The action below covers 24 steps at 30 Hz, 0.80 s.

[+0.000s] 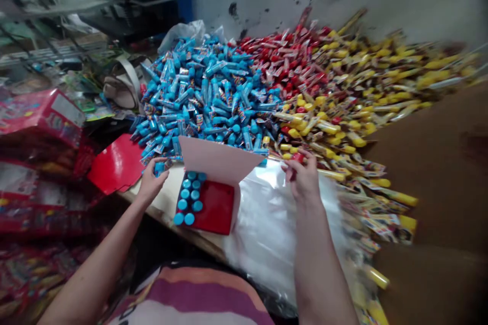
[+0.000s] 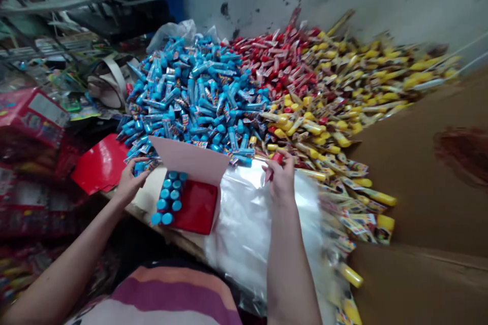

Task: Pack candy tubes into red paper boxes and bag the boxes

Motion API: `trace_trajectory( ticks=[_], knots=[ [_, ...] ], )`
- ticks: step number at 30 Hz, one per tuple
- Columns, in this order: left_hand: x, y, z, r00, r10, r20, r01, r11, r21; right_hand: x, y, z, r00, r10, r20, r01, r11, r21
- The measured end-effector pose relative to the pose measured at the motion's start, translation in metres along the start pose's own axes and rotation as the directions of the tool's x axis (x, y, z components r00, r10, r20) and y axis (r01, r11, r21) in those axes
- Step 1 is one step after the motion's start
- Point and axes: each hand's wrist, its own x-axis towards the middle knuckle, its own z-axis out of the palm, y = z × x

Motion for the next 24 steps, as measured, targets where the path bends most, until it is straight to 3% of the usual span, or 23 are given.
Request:
trace_trajectory(
  ticks=[1, 3, 6, 9, 13, 16, 20, 24],
  knots=[
    [-0.013, 0.002, -0.003, 0.996, -0.067, 0.055, 0.069, 0.997, -0.040, -0.026, -0.001, -0.005, 0.998, 0.055, 0.030, -0.060, 0.979, 0.194],
    [-0.036, 0.002, -0.004, 0.974, -0.160, 0.161, 0.174, 0.982, -0.078, -0.079, -0.006, -0.010, 0.977, 0.163, 0.136, -0.203, 0.908, 0.366],
    [-0.061, -0.008, 0.004, 0.955, -0.191, 0.228, 0.205, 0.978, -0.039, -0.147, -0.014, 0.000, 0.935, 0.214, 0.283, -0.322, 0.848, 0.422],
    [-0.071, -0.023, 0.013, 0.963, -0.144, 0.229, 0.137, 0.989, 0.046, -0.187, -0.015, 0.029, 0.938, 0.143, 0.316, -0.268, 0.876, 0.401],
    [-0.073, -0.033, 0.019, 0.973, -0.120, 0.199, 0.104, 0.991, 0.090, -0.197, -0.004, 0.075, 0.989, -0.061, 0.132, 0.033, 0.978, 0.206],
    [-0.073, -0.037, 0.020, 0.976, -0.110, 0.187, 0.092, 0.991, 0.100, -0.189, 0.007, 0.103, 0.972, -0.233, 0.004, 0.233, 0.972, -0.031],
    [-0.073, -0.044, 0.020, 0.978, -0.103, 0.184, 0.086, 0.992, 0.096, -0.178, 0.017, 0.124, 0.919, -0.380, 0.102, 0.394, 0.880, -0.264],
    [-0.073, -0.048, 0.020, 0.977, -0.107, 0.182, 0.091, 0.992, 0.092, -0.175, 0.017, 0.130, 0.878, -0.400, 0.264, 0.477, 0.784, -0.398]
  ],
)
